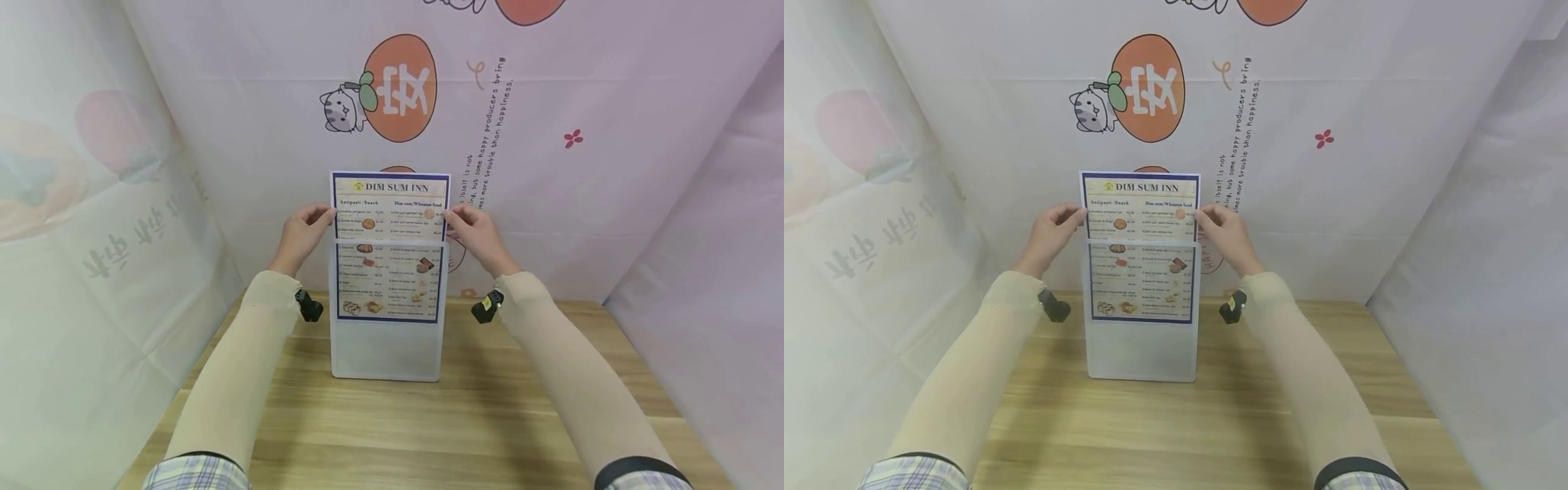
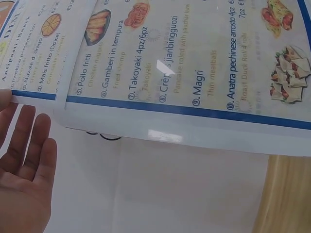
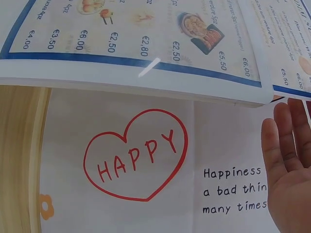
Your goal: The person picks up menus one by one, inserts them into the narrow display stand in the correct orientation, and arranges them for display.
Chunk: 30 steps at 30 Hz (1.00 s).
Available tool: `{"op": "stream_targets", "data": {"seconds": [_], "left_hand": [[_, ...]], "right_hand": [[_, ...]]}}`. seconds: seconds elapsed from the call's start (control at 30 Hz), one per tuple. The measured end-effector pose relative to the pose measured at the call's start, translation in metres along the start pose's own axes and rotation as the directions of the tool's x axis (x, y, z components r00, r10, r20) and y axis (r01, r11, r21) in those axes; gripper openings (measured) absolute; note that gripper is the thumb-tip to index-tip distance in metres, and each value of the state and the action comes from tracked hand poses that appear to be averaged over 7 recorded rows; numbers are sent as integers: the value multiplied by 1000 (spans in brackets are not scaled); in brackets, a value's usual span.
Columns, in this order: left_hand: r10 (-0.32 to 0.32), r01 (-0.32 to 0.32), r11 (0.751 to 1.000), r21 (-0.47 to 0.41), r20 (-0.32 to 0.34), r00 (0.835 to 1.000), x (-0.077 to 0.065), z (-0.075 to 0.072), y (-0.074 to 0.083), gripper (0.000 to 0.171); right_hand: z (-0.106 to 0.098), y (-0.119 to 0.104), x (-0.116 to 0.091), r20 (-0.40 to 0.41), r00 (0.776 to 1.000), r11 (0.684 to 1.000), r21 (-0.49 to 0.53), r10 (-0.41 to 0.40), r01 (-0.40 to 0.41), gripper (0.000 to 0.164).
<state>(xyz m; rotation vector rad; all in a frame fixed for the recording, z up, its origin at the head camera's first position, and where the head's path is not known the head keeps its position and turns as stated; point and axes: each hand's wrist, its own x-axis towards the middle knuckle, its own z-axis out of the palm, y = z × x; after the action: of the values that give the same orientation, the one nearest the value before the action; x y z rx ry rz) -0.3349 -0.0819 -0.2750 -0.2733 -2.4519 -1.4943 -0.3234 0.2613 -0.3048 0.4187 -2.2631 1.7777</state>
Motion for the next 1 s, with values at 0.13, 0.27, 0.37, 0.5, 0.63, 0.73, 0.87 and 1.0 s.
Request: {"op": "stream_targets", "data": {"seconds": [0.13, 0.27, 0.37, 0.5, 0.63, 0.73, 0.87, 1.0], "left_hand": [[5, -5, 1000, 3, -4, 1000, -1, 0, 0, 43], [-1, 1, 1000, 10, 3, 1000, -2, 0, -2, 44], [-25, 25, 1000, 14, 18, 1000, -4, 0, -5, 43], [-47, 46, 999, 17, 36, 998, -7, 0, -11, 43], [-47, 47, 999, 15, 38, 998, -9, 1, -16, 42], [-57, 57, 998, 9, 43, 997, -12, 2, -18, 42], [-66, 66, 998, 1, 54, 996, -17, 3, -21, 42], [-64, 65, 998, -20, 57, 996, -20, 4, -26, 39]], "right_hand": [[-1, 0, 0, 0, 1000, 1000, 2, -3, 3, 40], [-1, 3, -2, -6, 1000, 1000, -3, -15, 15, 38], [0, 7, -3, -4, 1000, 1000, -13, -12, 12, 39], [2, 11, -6, -5, 1000, 1000, -25, -10, 9, 38], [3, 15, -8, -6, 1000, 1000, -26, -13, 13, 38], [4, 19, -10, 0, 1000, 1000, -19, -11, 11, 39], [5, 24, -14, 13, 1000, 1000, -6, -11, 11, 40], [7, 28, -18, 16, 1000, 1000, -10, 5, -5, 42]]}}
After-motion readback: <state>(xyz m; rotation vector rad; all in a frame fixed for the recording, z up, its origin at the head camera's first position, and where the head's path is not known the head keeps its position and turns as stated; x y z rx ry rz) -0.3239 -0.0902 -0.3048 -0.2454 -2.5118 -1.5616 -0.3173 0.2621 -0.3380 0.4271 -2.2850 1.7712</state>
